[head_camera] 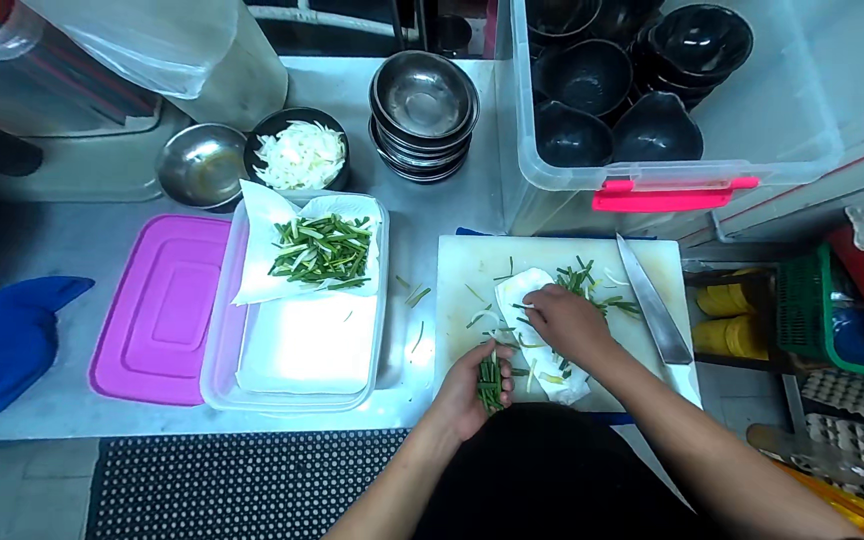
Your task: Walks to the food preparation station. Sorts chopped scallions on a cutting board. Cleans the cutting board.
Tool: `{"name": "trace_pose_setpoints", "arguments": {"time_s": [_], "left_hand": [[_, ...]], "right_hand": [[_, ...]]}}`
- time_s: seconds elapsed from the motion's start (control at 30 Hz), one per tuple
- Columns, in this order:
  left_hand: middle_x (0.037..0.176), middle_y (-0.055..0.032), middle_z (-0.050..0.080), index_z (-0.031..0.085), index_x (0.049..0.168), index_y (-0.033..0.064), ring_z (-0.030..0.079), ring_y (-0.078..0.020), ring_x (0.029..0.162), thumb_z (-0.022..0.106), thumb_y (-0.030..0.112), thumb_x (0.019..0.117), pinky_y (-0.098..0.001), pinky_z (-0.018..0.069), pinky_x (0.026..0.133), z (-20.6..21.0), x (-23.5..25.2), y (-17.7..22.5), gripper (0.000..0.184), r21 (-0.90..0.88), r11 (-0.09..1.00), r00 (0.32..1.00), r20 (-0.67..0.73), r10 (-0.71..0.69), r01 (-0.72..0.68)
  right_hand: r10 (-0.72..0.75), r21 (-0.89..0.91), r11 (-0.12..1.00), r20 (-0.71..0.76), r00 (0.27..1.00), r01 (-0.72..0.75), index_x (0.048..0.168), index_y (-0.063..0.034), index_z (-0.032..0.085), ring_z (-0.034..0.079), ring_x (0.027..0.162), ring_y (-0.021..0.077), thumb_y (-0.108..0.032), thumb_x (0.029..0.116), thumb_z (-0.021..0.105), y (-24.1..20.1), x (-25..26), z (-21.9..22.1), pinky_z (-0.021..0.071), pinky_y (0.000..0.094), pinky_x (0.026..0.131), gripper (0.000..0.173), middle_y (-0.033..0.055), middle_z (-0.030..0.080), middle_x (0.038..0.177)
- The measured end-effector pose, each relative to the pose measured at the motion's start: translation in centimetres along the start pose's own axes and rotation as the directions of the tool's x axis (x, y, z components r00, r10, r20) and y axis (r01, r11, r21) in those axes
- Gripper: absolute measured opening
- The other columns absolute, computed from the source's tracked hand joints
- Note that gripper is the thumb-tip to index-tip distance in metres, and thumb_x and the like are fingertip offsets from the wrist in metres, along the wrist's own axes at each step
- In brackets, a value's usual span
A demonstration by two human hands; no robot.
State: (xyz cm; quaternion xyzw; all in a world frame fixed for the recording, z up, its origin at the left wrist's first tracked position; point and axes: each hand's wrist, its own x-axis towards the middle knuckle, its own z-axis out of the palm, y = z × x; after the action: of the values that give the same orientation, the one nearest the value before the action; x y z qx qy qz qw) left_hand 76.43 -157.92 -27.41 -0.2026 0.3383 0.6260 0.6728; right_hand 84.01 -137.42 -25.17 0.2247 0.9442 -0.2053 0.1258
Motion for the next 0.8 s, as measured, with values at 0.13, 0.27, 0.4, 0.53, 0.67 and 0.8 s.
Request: {"name": "trace_pose_setpoints", "arguments": {"time_s": [0.13, 0.27, 0.4, 0.53, 0.67, 0.8], "left_hand": [[0.079, -0.0091, 0.061, 0.064, 0.104, 0.0063, 0.061, -0.0170, 0.062, 0.038, 0.040, 0.1096, -0.0264, 0.0528, 0.053, -0.1, -0.4, 0.2, 0.043, -0.040, 0.999, 1.000, -0.015, 0.017, -0.018], [0.079, -0.0089, 0.061, 0.064, 0.104, 0.0065, 0.062, -0.0169, 0.062, 0.039, 0.039, 0.1094, -0.0262, 0.0533, 0.054, -0.5, -0.5, 0.0, 0.042, -0.085, 0.996, 0.999, -0.004, 0.034, -0.034], [0.079, -0.0083, 0.061, 0.064, 0.104, 0.0070, 0.061, -0.0166, 0.062, 0.038, 0.040, 0.1094, -0.0261, 0.0528, 0.053, -0.4, -0.4, 0.0, 0.042, -0.077, 0.997, 1.000, -0.009, 0.028, -0.029], [0.085, -0.0122, 0.065, 0.066, 0.107, 0.0053, 0.066, -0.0224, 0.072, 0.036, 0.040, 0.1101, -0.0343, 0.0587, 0.065, 0.0, -0.2, 0.0, 0.046, -0.012, 0.999, 0.999, -0.007, 0.038, -0.038], [0.091, -0.0159, 0.069, 0.068, 0.107, 0.0038, 0.069, -0.0247, 0.078, 0.033, 0.041, 0.1105, -0.0384, 0.0602, 0.071, 0.8, -0.1, -0.1, 0.051, 0.049, 0.998, 0.999, -0.024, 0.031, -0.030], [0.082, -0.0106, 0.063, 0.065, 0.105, 0.0049, 0.064, -0.0196, 0.065, 0.034, 0.039, 0.1106, -0.0310, 0.0566, 0.058, 0.5, -0.1, -0.1, 0.046, 0.050, 0.999, 1.000, -0.019, 0.021, -0.020]], "right_hand": [[-0.027, -0.112, 0.993, 0.004, 1.000, 0.027, 0.103, -0.0127, 0.073, 0.068, 0.098, 0.0272, -0.023, 0.0997, 0.063, -0.6, 0.5, 1.2, 0.0595, 0.0472, 0.079, 0.015, 0.0078, 0.067, 0.104], [0.034, 0.139, 0.990, -0.024, 0.999, -0.030, 0.099, -0.0105, 0.071, 0.067, 0.087, 0.0238, -0.020, 0.0977, 0.066, -0.2, -0.4, 0.9, 0.0587, 0.0468, 0.074, 0.011, 0.0072, 0.066, 0.101], [0.189, 0.439, 0.883, -0.006, 0.982, -0.167, 0.104, -0.0112, 0.069, 0.062, 0.067, 0.0172, -0.023, 0.1014, 0.064, -0.4, -2.4, -0.7, 0.0552, 0.0402, 0.061, 0.013, 0.0042, 0.066, 0.085], [0.145, 0.612, 0.771, 0.098, 0.985, -0.175, 0.106, -0.0119, 0.070, 0.064, 0.067, 0.0147, -0.023, 0.1016, 0.062, -1.6, -5.3, -1.2, 0.0567, 0.0379, 0.062, 0.015, 0.0021, 0.068, 0.083], [-0.036, 0.612, 0.786, 0.191, 0.981, -0.091, 0.112, -0.0175, 0.074, 0.067, 0.085, 0.0071, -0.034, 0.1038, 0.057, -3.3, -7.2, -1.1, 0.0584, 0.0309, 0.080, 0.025, -0.0024, 0.072, 0.101], [0.095, 0.482, 0.872, -0.002, 0.995, -0.083, 0.110, -0.0109, 0.072, 0.068, 0.082, 0.0200, -0.025, 0.1044, 0.057, 0.2, -5.4, -1.7, 0.0593, 0.0452, 0.076, 0.022, 0.0069, 0.070, 0.098]]}}
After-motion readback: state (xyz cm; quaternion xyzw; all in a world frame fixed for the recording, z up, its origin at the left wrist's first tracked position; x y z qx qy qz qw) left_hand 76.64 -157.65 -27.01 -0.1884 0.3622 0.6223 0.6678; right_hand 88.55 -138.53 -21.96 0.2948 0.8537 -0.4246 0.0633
